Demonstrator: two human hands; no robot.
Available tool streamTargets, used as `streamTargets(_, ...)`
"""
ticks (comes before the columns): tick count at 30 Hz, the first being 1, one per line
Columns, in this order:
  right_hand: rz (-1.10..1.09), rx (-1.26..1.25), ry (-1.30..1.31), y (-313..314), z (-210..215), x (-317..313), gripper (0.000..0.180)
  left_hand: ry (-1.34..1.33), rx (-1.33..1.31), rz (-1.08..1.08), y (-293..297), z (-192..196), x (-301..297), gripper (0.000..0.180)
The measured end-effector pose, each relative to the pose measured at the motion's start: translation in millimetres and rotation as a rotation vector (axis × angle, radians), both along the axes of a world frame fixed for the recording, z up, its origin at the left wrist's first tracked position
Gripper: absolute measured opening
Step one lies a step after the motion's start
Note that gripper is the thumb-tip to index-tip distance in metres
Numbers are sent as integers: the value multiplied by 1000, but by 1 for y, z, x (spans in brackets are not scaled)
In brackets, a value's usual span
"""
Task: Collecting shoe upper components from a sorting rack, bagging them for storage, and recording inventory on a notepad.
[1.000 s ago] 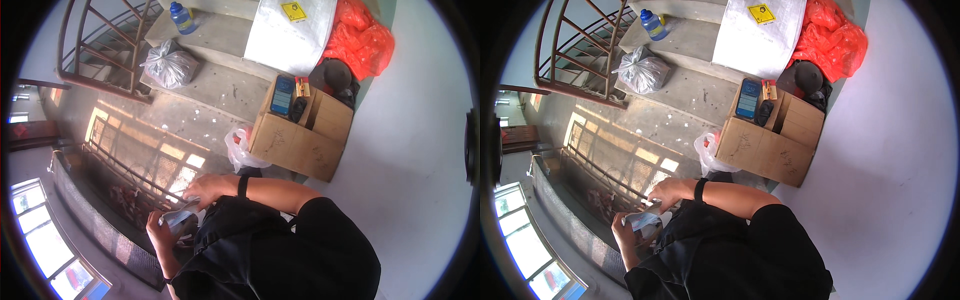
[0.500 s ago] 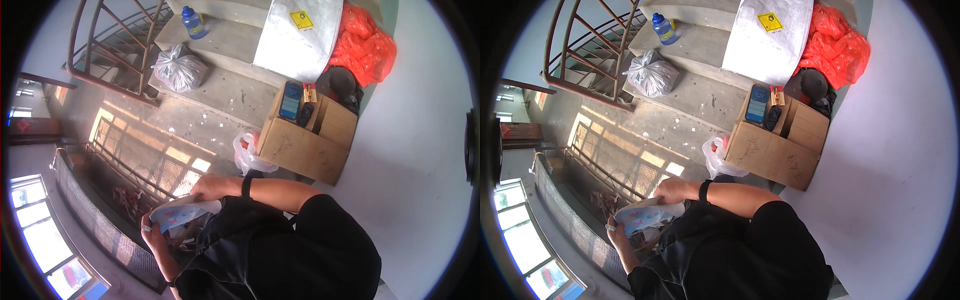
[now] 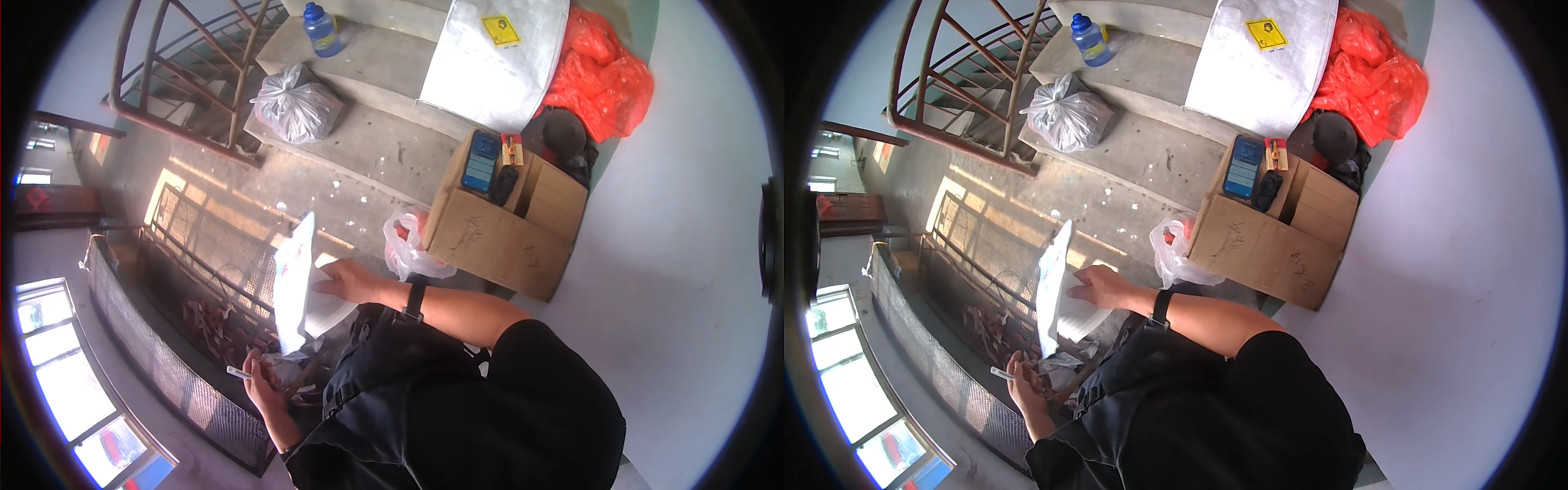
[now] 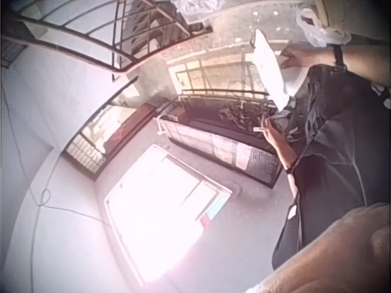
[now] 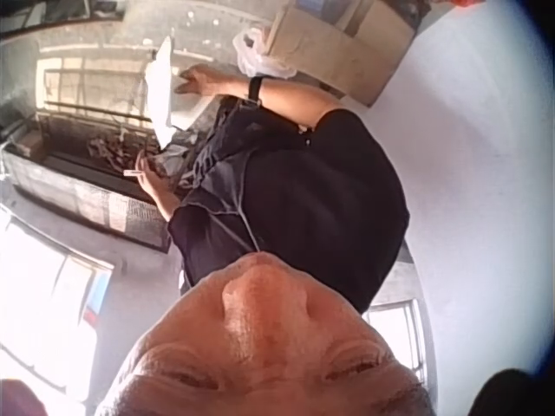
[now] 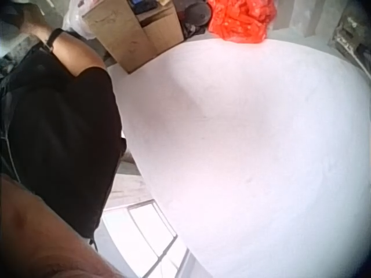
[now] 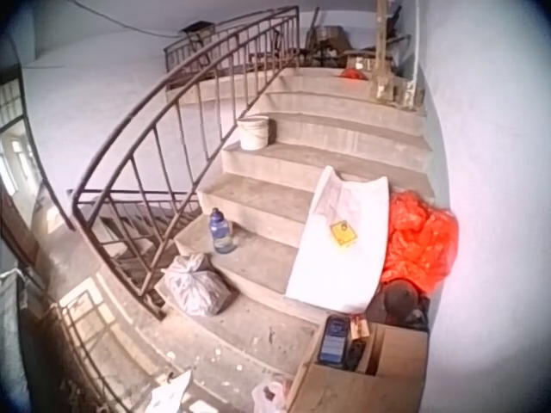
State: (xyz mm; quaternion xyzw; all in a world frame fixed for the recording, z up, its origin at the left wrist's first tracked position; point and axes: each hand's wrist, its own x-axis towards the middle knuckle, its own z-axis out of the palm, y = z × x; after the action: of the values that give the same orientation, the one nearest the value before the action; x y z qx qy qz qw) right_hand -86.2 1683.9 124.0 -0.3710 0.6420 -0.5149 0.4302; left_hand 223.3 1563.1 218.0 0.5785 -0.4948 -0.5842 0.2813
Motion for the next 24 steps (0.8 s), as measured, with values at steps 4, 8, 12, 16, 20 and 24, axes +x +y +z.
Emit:
streamTargets(4,-33,-91,-286,-16,20,6,33,32,198,-41,-2,-20,15,37)
streamTargets(8,181,-17,-609,-45,54,29,34,35,317,50,-20,-33,29,48)
streamTargets(12,396,-52,-718,-90,64,77,37,472,455,171,-33,-9,22,66)
streamTargets(16,582,-9,-642,-144,74,139,41,326,-235,-27,-80,-56,119,71)
streamTargets(20,495,147,-651,-185,81,178,35,478,-53,230,-109,21,119,76)
streamTargets(24,670,-5,-281,-235,101,230,34,889,-44,227,-150,-50,209,58)
